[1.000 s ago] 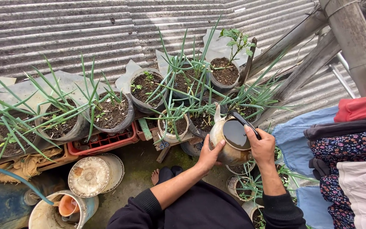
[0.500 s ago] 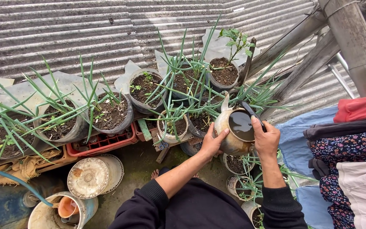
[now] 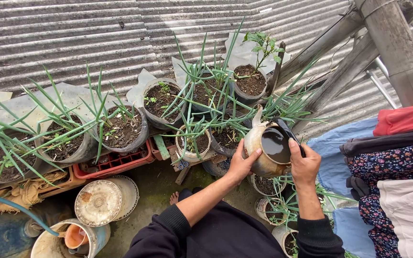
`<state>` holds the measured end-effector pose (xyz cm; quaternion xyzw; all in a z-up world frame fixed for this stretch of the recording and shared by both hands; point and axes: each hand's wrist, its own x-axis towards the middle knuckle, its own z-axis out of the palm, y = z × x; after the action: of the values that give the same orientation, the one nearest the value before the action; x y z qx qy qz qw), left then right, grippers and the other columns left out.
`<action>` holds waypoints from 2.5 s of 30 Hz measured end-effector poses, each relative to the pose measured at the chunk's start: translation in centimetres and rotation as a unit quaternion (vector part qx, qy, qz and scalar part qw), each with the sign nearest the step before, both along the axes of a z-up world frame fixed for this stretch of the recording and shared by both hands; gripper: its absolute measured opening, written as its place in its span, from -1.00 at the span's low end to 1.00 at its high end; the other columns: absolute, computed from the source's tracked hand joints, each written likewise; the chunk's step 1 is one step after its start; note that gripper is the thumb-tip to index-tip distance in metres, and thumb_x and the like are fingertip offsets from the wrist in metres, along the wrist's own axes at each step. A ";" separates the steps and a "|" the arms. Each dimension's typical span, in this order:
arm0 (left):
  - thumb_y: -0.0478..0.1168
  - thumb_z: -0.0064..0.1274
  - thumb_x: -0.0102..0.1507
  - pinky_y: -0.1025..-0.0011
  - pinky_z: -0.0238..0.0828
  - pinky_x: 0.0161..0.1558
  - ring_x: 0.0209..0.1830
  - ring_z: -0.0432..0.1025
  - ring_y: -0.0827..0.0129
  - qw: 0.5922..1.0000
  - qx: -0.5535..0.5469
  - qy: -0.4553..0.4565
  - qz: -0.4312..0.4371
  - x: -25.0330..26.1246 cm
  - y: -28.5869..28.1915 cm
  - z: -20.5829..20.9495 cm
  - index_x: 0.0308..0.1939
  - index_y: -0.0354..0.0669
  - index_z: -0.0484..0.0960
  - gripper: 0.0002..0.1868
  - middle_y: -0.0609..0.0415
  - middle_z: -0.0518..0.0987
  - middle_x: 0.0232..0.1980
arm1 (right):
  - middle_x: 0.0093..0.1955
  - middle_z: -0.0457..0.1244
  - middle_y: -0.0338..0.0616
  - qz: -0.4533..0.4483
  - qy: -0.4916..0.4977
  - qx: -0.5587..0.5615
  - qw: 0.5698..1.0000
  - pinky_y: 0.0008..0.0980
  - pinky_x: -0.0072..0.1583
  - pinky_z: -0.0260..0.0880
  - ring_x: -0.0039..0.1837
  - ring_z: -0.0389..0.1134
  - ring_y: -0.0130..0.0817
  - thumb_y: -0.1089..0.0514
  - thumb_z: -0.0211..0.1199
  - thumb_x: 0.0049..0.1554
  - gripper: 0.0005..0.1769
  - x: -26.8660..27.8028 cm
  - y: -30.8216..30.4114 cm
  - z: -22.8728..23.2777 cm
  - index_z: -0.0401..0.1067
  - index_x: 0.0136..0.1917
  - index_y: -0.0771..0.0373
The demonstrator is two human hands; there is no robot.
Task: Watering several small potted plants using a kettle on a balcony
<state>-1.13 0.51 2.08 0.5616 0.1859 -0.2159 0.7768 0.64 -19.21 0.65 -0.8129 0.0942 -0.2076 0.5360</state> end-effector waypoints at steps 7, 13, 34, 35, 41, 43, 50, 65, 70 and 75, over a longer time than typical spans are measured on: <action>0.26 0.23 0.21 -0.17 0.57 -0.17 0.36 0.21 -0.52 0.999 0.021 -0.026 -0.022 -0.3 -1.8 -4.7 0.63 -0.04 -0.02 0.09 -0.61 0.13 0.44 | -0.65 -0.04 -0.31 -0.019 -0.035 0.014 0.999 -0.63 -0.33 -0.01 -0.48 -0.03 -0.66 0.15 0.40 0.31 -0.36 -1.5 -0.5 0.1 0.22 -0.54 0.16; 0.46 0.17 0.10 -0.26 0.41 0.14 0.42 0.17 -0.45 0.993 0.068 -0.037 -0.091 -1.2 -3.0 -3.5 0.62 -0.15 -0.10 0.29 -0.61 0.18 0.40 | -0.64 -0.02 -0.29 -0.042 -0.035 -0.002 0.999 -0.61 -0.33 -0.01 -0.45 -0.02 -0.66 0.17 0.39 0.31 -0.36 -2.7 -1.9 0.6 0.20 -0.54 0.17; 0.28 0.36 0.11 0.00 0.63 -0.24 0.40 0.20 -0.44 0.999 -0.004 0.009 -0.046 1.8 -4.6 -1.9 0.63 -0.01 -0.04 0.22 -0.52 0.08 0.52 | -0.62 -0.03 -0.31 -0.044 -0.009 -0.031 0.999 -0.52 -0.32 -0.03 -0.42 -0.04 -0.62 0.07 0.48 0.25 -0.38 3.0 -4.3 0.3 0.26 -0.53 0.15; 0.27 0.35 0.11 -0.02 0.62 -0.22 0.40 0.19 -0.44 0.999 -0.004 0.011 -0.041 1.9 -4.2 -1.4 0.63 -0.01 -0.04 0.21 -0.53 0.07 0.52 | -0.63 -0.03 -0.29 -0.033 -0.008 -0.037 0.999 -0.52 -0.32 -0.04 -0.42 -0.04 -0.62 0.07 0.48 0.25 -0.38 3.3 -3.9 0.5 0.26 -0.53 0.16; 0.24 0.33 0.14 -0.08 0.60 -0.16 0.39 0.19 -0.48 1.000 -0.008 0.016 -0.023 1.6 -2.9 -0.1 0.63 0.00 -0.05 0.18 -0.56 0.05 0.51 | -0.64 -0.03 -0.31 -0.008 -0.008 -0.018 1.000 -0.55 -0.35 -0.05 -0.44 -0.03 -0.64 0.10 0.45 0.26 -0.39 3.5 -1.8 1.4 0.25 -0.54 0.16; 0.24 0.32 0.14 -0.09 0.59 -0.14 0.39 0.18 -0.49 1.000 -0.005 0.012 -0.017 1.8 -2.7 -0.1 0.63 0.01 -0.06 0.18 -0.56 0.04 0.52 | -0.64 -0.04 -0.33 -0.003 -0.013 -0.010 1.000 -0.55 -0.35 -0.06 -0.44 -0.03 -0.65 0.11 0.44 0.26 -0.38 3.7 -1.5 1.5 0.25 -0.54 0.16; 0.26 0.32 0.12 0.00 0.62 -0.19 0.36 0.24 -0.45 0.999 0.018 0.000 -0.032 0.8 -2.6 -0.6 0.63 0.00 0.00 0.17 -0.56 0.12 0.49 | -0.66 -0.02 -0.30 -0.016 -0.015 0.003 1.000 -0.61 -0.35 -0.05 -0.47 0.00 -0.65 0.12 0.42 0.28 -0.39 1.9 -2.4 0.3 0.25 -0.53 0.17; 0.28 0.31 0.12 0.07 0.63 -0.17 0.38 0.25 -0.41 0.998 0.015 0.006 -0.061 0.2 -3.3 -0.4 0.62 0.02 0.00 0.17 -0.54 0.14 0.49 | -0.65 0.00 -0.29 -0.048 0.002 -0.012 0.999 -0.60 -0.33 -0.02 -0.46 0.00 -0.63 0.09 0.45 0.27 -0.40 0.4 -3.2 0.4 0.27 -0.53 0.16; 0.29 0.33 0.11 0.08 0.65 -0.22 0.35 0.27 -0.42 0.999 0.009 0.008 -0.053 1.1 -3.6 -1.7 0.62 0.02 0.01 0.18 -0.55 0.15 0.48 | -0.66 0.00 -0.29 -0.043 0.001 -0.009 0.999 -0.59 -0.34 -0.01 -0.48 0.00 -0.62 0.08 0.47 0.26 -0.39 1.4 -2.7 0.4 0.27 -0.53 0.16; 0.28 0.38 0.06 0.08 0.63 -0.25 0.35 0.28 -0.39 0.998 0.011 0.001 -0.061 2.7 -4.1 -4.0 0.61 0.08 0.07 0.19 -0.48 0.15 0.51 | -0.65 -0.01 -0.28 -0.051 -0.012 0.010 0.999 -0.62 -0.33 -0.01 -0.48 0.01 -0.63 0.11 0.43 0.30 -0.38 1.6 -2.4 0.5 0.24 -0.53 0.16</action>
<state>1.52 -3.58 -1.92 0.5800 0.1539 -0.2616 0.7560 2.22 -21.56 1.15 -0.7991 0.1310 -0.2437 0.5338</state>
